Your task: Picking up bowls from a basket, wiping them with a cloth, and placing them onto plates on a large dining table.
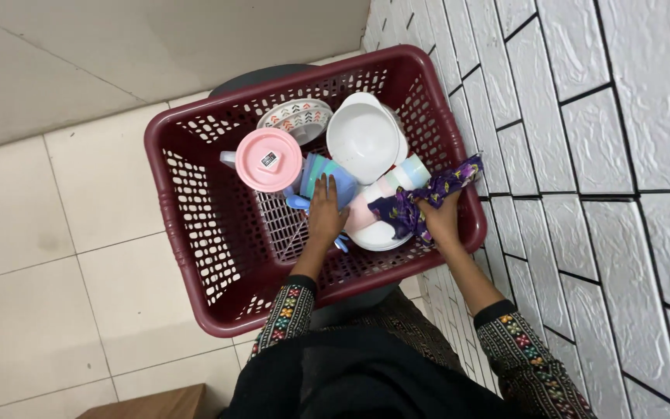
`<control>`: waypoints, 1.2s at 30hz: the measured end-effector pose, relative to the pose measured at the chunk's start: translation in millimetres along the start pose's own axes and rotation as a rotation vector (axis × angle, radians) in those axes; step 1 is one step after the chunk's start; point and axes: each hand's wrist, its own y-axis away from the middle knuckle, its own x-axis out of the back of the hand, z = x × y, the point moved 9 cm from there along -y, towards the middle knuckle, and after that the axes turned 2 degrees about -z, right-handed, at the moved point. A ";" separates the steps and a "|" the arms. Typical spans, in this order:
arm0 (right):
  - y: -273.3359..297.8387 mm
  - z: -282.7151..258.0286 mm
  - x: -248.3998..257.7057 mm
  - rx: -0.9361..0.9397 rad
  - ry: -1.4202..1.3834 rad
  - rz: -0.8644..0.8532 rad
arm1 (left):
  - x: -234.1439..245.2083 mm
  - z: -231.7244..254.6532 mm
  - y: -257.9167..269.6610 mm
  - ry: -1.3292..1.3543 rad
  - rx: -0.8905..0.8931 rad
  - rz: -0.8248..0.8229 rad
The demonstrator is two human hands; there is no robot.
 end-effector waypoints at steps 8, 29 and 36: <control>23.6 23.5 12.5 -0.027 0.248 -0.048 | -55.6 -5.5 -0.7 -0.278 -0.015 0.106; 16.4 -125.1 -83.0 0.510 0.239 -0.197 | 13.9 -21.2 -2.0 1.296 0.244 0.049; 106.5 -220.4 -165.7 1.384 0.629 -0.474 | 14.8 -2.9 38.3 2.013 0.449 0.070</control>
